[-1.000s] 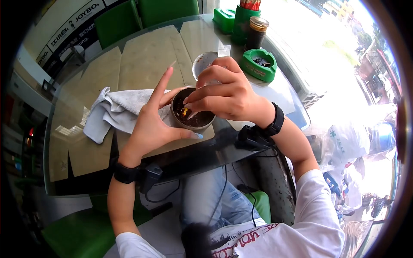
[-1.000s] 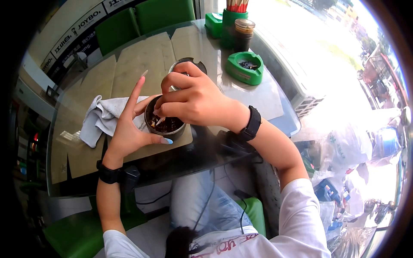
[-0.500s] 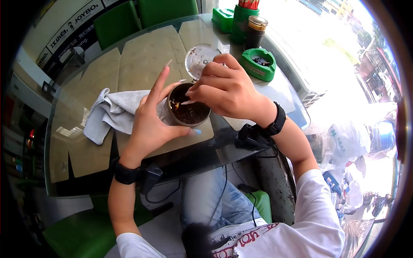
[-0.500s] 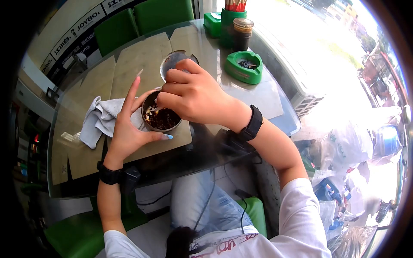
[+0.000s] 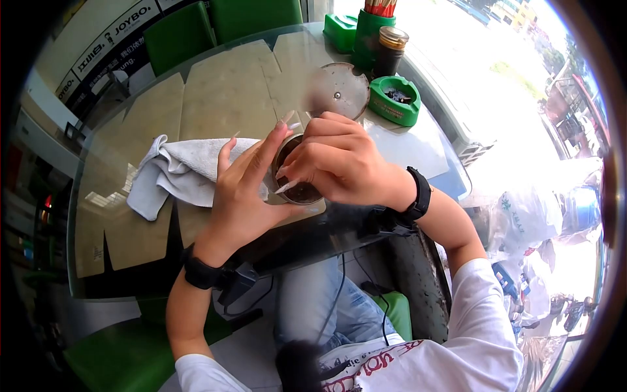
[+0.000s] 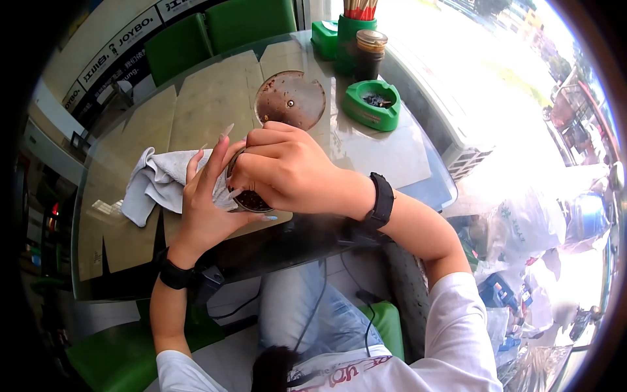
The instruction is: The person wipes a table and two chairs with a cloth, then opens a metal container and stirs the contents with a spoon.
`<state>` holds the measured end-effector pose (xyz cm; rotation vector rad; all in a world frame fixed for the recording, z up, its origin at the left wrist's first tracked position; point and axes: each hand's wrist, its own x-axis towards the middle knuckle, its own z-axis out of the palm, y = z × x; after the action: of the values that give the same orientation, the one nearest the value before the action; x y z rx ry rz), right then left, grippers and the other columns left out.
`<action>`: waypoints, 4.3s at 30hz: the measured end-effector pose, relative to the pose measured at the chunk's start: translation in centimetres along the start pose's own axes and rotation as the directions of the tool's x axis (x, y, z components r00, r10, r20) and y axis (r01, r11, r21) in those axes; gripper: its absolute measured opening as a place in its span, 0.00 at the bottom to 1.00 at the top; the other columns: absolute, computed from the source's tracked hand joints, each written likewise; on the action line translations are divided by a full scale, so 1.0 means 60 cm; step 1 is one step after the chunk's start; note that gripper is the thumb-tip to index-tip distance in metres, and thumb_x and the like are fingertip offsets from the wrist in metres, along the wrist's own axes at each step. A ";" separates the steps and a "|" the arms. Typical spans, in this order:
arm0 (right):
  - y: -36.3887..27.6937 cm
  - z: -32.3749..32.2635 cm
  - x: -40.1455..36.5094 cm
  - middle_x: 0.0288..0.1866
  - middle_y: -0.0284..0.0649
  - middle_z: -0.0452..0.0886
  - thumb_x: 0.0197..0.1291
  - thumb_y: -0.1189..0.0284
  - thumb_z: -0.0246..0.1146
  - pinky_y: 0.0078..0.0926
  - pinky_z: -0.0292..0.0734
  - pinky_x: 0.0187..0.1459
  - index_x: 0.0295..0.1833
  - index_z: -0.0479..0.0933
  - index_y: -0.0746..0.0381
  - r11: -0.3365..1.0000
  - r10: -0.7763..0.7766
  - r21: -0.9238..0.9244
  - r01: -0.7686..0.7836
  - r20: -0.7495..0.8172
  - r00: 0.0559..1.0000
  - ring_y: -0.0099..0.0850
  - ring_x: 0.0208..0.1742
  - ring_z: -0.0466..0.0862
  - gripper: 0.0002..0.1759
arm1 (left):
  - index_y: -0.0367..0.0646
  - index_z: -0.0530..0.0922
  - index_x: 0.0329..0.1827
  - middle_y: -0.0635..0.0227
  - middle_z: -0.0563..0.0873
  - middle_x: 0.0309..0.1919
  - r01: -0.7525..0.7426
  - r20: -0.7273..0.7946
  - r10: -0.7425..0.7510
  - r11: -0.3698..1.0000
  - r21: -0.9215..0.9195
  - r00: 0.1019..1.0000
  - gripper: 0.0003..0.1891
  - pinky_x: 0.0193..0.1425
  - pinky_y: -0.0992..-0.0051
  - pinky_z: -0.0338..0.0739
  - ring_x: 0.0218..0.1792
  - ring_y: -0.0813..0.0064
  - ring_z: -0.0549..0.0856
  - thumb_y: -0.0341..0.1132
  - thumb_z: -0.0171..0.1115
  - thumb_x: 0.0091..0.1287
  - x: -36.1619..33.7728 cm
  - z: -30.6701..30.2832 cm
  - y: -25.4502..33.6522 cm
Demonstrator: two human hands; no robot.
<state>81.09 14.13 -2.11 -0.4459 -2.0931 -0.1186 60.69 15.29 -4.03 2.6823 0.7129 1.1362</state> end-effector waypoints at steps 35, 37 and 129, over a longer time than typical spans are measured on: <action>0.021 -0.062 0.021 0.28 0.28 0.80 0.40 0.87 0.62 0.27 0.67 0.32 0.27 0.76 0.56 0.988 -0.019 -0.154 0.000 -0.126 0.992 0.32 0.30 0.76 0.13 | 0.49 0.52 0.79 0.66 0.80 0.63 0.214 -0.136 -0.231 0.969 -0.127 0.963 0.65 0.71 0.48 0.55 0.62 0.64 0.80 0.38 0.85 0.36 0.003 0.000 -0.010; 0.027 -0.058 0.016 0.31 0.29 0.85 0.46 0.86 0.64 0.24 0.66 0.33 0.30 0.77 0.56 0.977 -0.094 -0.201 0.072 -0.102 0.990 0.27 0.28 0.75 0.12 | 0.50 0.52 0.79 0.66 0.80 0.63 0.217 -0.106 -0.222 0.974 -0.060 0.969 0.65 0.71 0.48 0.55 0.62 0.64 0.80 0.39 0.85 0.36 0.005 -0.006 -0.003; 0.061 -0.008 -0.008 0.18 0.31 0.75 0.72 0.62 0.57 0.19 0.67 0.22 0.32 0.74 0.65 0.575 0.744 0.286 -0.766 0.207 0.635 0.17 0.19 0.74 0.19 | 0.57 0.56 0.78 0.67 0.80 0.62 0.251 -0.048 -0.248 0.965 0.069 0.967 0.62 0.71 0.48 0.56 0.61 0.64 0.80 0.34 0.84 0.36 0.003 -0.006 -0.009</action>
<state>83.04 17.28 -2.58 -1.0983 -1.7468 0.7853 60.35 15.84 -3.79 2.5407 1.0856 1.1192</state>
